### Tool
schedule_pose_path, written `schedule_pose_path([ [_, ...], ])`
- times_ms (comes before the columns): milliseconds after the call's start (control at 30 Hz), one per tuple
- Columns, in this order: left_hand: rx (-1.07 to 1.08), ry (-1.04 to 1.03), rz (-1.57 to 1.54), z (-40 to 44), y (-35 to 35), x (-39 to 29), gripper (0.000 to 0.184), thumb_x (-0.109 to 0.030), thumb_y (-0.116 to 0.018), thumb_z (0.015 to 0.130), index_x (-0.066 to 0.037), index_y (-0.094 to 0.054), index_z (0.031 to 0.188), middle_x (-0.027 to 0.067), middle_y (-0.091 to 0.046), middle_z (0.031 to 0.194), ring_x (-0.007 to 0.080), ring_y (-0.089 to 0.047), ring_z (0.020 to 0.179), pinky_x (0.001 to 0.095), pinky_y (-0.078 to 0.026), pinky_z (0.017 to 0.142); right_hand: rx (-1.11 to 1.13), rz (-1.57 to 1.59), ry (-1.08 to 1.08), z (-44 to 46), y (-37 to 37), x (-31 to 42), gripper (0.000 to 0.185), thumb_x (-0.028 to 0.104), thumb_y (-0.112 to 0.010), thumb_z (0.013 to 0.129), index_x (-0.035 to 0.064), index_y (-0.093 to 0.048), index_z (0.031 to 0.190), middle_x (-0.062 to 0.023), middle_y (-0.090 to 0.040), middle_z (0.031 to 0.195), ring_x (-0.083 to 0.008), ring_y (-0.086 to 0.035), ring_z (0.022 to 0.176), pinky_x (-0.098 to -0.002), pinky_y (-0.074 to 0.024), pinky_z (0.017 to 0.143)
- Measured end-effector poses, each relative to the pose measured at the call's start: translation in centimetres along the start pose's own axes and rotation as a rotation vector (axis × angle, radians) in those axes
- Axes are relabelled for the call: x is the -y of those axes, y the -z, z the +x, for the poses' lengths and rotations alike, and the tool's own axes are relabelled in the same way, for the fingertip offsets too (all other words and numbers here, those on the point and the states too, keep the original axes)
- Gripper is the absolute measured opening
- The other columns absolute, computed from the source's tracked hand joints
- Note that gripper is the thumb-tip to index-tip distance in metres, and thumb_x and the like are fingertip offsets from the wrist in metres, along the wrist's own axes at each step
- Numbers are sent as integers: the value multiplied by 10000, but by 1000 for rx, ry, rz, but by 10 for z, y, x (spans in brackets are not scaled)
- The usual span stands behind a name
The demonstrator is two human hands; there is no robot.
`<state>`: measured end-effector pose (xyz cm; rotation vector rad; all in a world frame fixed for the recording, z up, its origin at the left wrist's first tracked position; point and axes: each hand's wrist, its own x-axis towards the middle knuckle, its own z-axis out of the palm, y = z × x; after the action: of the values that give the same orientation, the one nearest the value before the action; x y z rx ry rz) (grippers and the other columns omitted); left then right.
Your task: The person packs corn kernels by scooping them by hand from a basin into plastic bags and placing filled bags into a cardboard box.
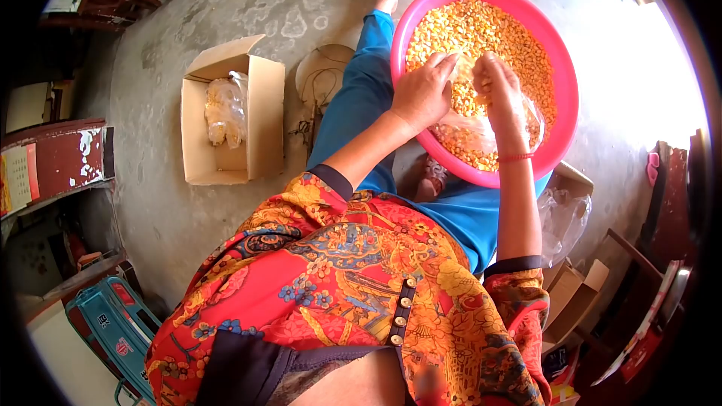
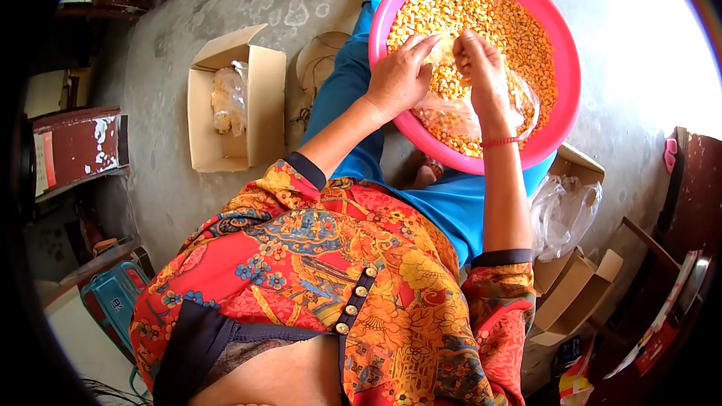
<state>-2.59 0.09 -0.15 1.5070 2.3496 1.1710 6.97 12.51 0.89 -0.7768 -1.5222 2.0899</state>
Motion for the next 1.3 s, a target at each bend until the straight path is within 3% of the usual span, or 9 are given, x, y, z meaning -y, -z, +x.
schedule_pose_path([
  [200,1,2,-15,-1,3,-2,405,-66,-516,763,-66,-507,1168,114,-564,1057,313,-608,794,403,-505,668,19,-333,168,-6,7,16,260,237,-543,896,0,-649,889,-45,-652,815,-95,-580,810,-236,-444,774],
  [367,65,68,-16,1,4,-3,430,-60,-507,759,-71,-504,1189,100,-546,1113,298,-598,871,379,-504,727,-281,-760,281,22,81,19,272,257,-563,879,1,-648,911,-34,-659,826,-79,-572,771,-228,-461,679],
  [533,78,67,-14,1,4,-2,426,-75,-498,770,-70,-498,1196,104,-535,1129,297,-597,873,382,-504,736,-287,-1263,336,19,122,-8,154,191,-569,832,113,-646,939,-85,-622,949,-248,-611,810,-368,-475,703],
  [633,87,72,-8,2,3,-2,429,-75,-497,770,-71,-495,1198,105,-534,1129,296,-596,874,384,-504,738,-209,-1342,323,14,121,-17,149,193,-553,835,73,-619,893,-111,-619,936,-296,-596,813,-383,-468,715],
  [900,89,67,-10,1,5,-4,449,-78,-506,759,-91,-489,1207,97,-538,1121,294,-599,861,378,-508,720,-332,-1128,200,18,117,-24,241,264,-525,854,52,-628,903,-190,-605,783,-343,-597,728,-411,-451,650],
  [967,73,48,17,0,4,-3,453,-81,-509,756,-98,-487,1209,92,-539,1121,292,-602,849,377,-511,708,-412,-1140,190,21,124,-21,240,263,-533,867,56,-649,904,-126,-627,735,-247,-602,654,-359,-453,613],
  [1067,90,65,-5,1,7,-5,451,-83,-511,755,-96,-488,1206,92,-538,1121,293,-603,843,379,-513,701,-569,-601,149,22,130,-11,215,213,-532,894,37,-649,851,40,-520,629,-37,-417,516,-212,-334,447],
  [1167,84,75,13,1,4,-3,450,-81,-510,754,-96,-488,1203,92,-539,1119,293,-602,844,379,-514,698,-575,-105,44,18,118,11,208,221,-534,899,36,-616,850,39,-486,625,-34,-362,483,-187,-278,413],
  [1300,90,89,8,1,3,-2,447,-72,-504,755,-90,-489,1202,98,-541,1119,296,-602,848,382,-512,702,-341,138,15,8,76,38,210,225,-514,915,33,-582,867,38,-467,636,-26,-332,462,-170,-255,392],
])
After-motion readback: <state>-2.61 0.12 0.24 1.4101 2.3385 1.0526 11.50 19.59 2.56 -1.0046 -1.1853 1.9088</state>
